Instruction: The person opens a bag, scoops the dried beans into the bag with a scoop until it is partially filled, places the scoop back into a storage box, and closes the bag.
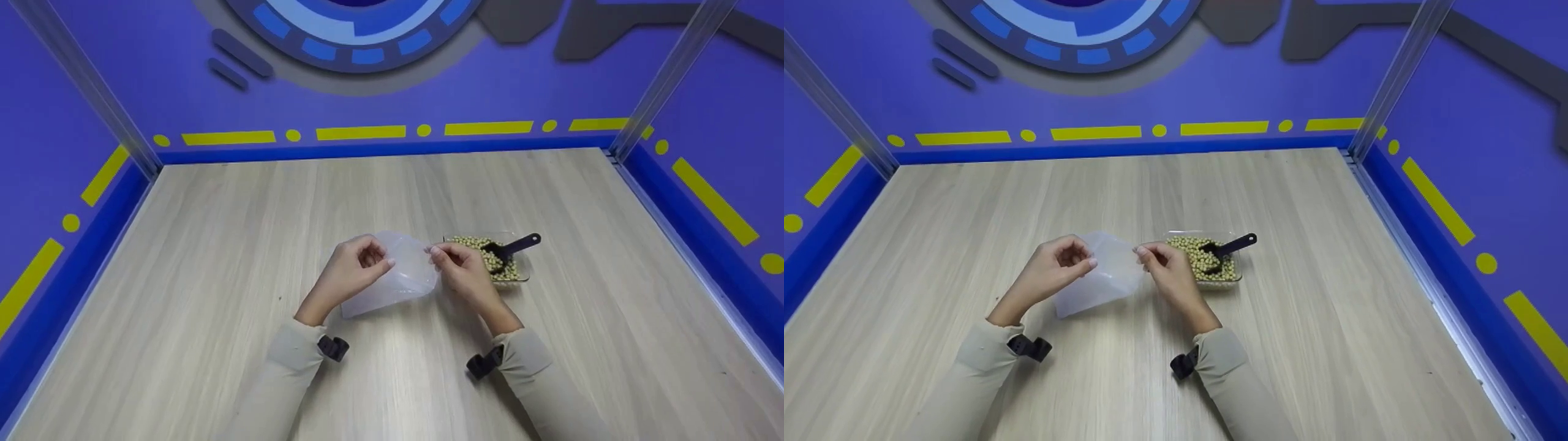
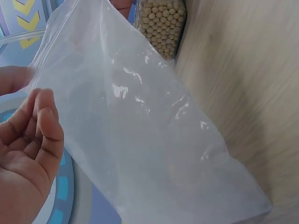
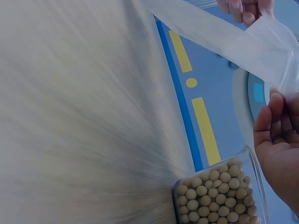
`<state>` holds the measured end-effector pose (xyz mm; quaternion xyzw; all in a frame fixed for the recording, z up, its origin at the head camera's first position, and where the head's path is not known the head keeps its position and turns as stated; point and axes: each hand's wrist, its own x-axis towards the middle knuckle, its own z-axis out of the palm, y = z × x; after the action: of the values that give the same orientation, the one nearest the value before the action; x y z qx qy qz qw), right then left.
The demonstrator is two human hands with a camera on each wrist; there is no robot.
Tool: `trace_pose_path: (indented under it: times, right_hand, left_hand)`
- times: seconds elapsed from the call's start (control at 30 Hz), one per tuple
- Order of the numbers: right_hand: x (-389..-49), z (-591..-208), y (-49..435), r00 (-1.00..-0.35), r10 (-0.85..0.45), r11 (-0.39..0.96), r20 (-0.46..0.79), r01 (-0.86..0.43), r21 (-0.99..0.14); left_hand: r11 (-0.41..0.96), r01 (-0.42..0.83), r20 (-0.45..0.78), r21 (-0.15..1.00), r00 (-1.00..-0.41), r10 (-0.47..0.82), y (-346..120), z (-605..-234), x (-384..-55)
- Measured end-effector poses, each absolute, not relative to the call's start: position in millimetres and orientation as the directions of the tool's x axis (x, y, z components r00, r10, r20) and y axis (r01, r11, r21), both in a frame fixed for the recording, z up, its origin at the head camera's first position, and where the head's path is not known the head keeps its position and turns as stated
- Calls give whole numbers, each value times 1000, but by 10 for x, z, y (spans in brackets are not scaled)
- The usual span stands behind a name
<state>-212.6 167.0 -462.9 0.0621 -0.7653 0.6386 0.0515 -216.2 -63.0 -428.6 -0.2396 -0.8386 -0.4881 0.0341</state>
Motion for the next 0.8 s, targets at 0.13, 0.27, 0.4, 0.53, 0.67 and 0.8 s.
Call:
trace_pose_path:
  times: [0.13, 0.27, 0.4, 0.53, 0.67, 0.8]
  right_hand:
    - [-2130, -4652, 1676, -988, -43, 168, 150, -156, -973]
    - [-2129, -4664, 1665, -988, -58, 157, 140, -147, -976]
    - [-2120, -4657, 1648, -987, -74, 146, 141, -151, -978]
    - [-2109, -4654, 1634, -984, -100, 132, 149, -161, -978]
    - [-2102, -4653, 1616, -981, -117, 133, 152, -167, -977]
    - [-2102, -4657, 1594, -980, -127, 132, 155, -171, -976]
  left_hand:
    - [411, 468, 336, 782, -872, 355, -615, -4280, -2170]
    - [409, 472, 346, 781, -872, 346, -602, -4273, -2185]
    - [404, 490, 351, 773, -860, 371, -595, -4254, -2190]
    - [406, 512, 347, 757, -842, 414, -580, -4241, -2192]
    - [420, 531, 335, 736, -825, 455, -562, -4243, -2192]
    - [417, 545, 319, 728, -807, 497, -546, -4241, -2184]
